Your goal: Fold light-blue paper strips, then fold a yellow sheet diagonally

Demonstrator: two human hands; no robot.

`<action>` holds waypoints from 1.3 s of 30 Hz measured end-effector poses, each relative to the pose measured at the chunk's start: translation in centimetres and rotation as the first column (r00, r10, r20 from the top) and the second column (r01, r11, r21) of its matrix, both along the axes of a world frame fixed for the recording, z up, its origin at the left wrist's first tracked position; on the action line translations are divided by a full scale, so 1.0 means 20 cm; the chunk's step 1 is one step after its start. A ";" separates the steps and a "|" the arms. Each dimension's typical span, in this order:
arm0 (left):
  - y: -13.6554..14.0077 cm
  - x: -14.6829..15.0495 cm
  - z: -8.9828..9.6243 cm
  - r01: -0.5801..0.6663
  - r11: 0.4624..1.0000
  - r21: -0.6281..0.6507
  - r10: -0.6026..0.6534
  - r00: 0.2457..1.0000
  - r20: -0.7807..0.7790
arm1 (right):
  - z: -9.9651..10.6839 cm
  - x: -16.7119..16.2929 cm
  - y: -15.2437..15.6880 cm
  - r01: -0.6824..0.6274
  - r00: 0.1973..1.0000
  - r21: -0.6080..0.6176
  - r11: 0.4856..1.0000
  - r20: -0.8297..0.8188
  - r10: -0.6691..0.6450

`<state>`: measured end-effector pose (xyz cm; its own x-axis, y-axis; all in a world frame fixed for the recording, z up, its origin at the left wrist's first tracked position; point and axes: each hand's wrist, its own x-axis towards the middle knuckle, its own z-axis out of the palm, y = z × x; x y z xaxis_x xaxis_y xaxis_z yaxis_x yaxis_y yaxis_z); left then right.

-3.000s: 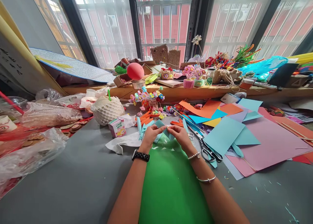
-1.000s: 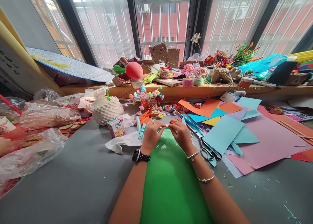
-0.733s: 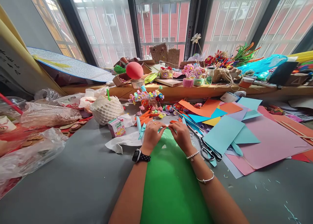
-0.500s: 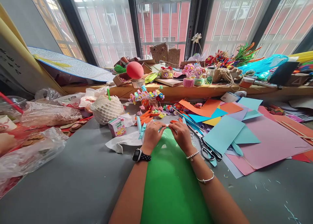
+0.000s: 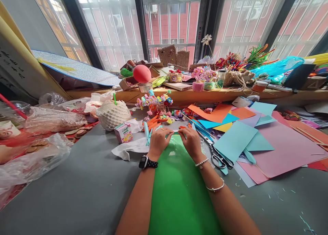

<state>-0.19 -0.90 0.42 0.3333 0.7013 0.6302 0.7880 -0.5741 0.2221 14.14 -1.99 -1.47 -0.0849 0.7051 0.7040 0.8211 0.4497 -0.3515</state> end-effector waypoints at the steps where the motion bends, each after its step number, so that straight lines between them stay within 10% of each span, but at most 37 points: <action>1: 0.00 -0.01 0.00 -0.007 1.000 0.010 0.007 1.000 -0.002 | 0.00 0.00 0.00 0.006 1.000 -0.005 1.000 -0.006 -0.006; 11: 0.04 -0.13 0.01 -0.245 0.965 0.091 0.229 0.960 0.159 | 0.01 0.11 0.02 0.139 0.939 -0.088 0.986 -0.305 -0.160; 18: 0.05 -0.07 0.01 -0.007 0.988 -0.152 0.077 0.884 0.461 | 0.01 0.07 0.02 -0.131 0.838 -0.201 0.971 -0.546 0.000; 25: 0.08 -0.06 -0.03 0.261 0.881 -0.395 0.109 0.701 0.705 | 0.01 0.06 0.03 -0.313 0.816 -0.290 0.904 -0.570 0.099; 39: 0.02 0.02 -0.01 0.293 0.902 -0.318 -0.082 0.839 0.538 | 0.03 0.05 0.02 -0.312 0.904 -0.255 0.915 -0.377 0.203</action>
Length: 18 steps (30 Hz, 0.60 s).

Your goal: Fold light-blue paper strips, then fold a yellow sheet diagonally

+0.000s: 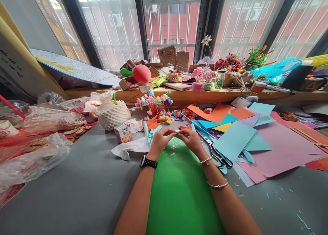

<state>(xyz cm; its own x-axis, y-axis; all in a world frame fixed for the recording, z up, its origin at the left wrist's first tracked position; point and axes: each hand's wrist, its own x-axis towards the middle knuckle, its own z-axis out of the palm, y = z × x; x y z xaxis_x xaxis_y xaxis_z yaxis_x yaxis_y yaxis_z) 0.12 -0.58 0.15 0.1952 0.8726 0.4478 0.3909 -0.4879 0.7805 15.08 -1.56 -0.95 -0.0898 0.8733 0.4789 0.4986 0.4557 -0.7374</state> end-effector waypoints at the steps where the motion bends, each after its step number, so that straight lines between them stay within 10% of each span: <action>1: 0.00 0.00 0.00 0.001 1.000 0.015 -0.001 1.000 -0.002 | 0.00 0.00 0.00 -0.002 1.000 0.006 1.000 0.010 0.002; 18: 0.05 -0.08 0.01 -0.335 0.937 0.099 0.332 0.942 0.039 | -0.02 0.03 0.02 0.142 0.988 -0.004 0.990 0.061 -0.141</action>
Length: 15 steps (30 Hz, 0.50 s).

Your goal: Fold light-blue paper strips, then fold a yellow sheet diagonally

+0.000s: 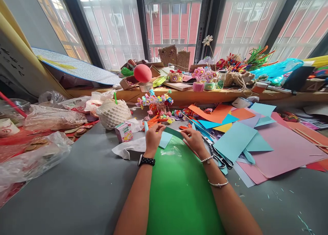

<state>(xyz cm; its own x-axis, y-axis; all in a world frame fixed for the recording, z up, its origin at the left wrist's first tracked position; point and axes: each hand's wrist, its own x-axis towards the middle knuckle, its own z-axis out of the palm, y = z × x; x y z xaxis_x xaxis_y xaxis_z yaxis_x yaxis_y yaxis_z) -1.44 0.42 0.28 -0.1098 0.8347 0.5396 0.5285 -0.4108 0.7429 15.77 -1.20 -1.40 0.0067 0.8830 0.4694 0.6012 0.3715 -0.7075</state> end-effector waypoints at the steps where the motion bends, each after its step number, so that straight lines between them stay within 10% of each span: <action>1: 0.00 0.00 0.00 -0.027 1.000 0.013 0.027 1.000 -0.001 | 0.00 0.00 0.00 0.009 1.000 -0.004 1.000 -0.012 -0.009; 15: 0.01 0.02 -0.03 -0.078 0.993 0.084 0.084 0.994 -0.075 | 0.01 0.00 -0.02 0.201 0.965 -0.040 0.979 -0.164 -0.205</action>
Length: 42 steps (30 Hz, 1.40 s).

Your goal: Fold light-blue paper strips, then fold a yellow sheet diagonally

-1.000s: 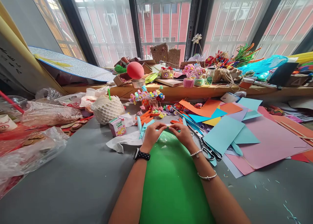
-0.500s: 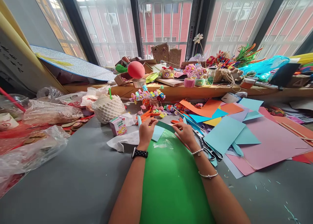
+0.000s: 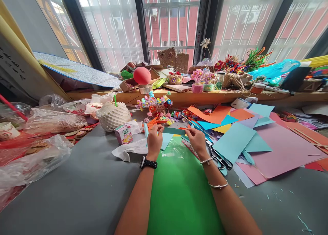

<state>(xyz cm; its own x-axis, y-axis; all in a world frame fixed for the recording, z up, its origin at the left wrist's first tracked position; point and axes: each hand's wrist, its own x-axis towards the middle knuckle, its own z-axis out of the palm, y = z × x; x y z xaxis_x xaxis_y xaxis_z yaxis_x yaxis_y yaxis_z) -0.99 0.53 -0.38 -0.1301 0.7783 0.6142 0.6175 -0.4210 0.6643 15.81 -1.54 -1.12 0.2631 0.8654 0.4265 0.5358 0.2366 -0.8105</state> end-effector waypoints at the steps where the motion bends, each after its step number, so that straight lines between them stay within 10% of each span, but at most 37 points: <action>1: 0.00 0.00 0.00 -0.004 1.000 0.012 0.004 1.000 -0.027 | 0.00 0.00 0.00 0.027 1.000 0.005 1.000 -0.006 -0.027; 19: -0.05 0.04 0.01 0.310 0.950 -0.039 -0.308 0.911 -0.274 | 0.01 -0.04 -0.01 -0.240 0.872 0.164 0.957 0.470 0.138; 35: -0.03 -0.02 0.03 0.011 0.990 0.141 0.030 0.958 -0.284 | 0.01 -0.01 -0.02 -0.042 0.842 0.258 0.965 0.529 -0.105; 42: -0.06 0.07 0.02 0.299 0.954 -0.033 -0.293 0.899 -0.325 | 0.01 -0.05 -0.02 -0.234 0.808 0.242 0.942 0.587 0.051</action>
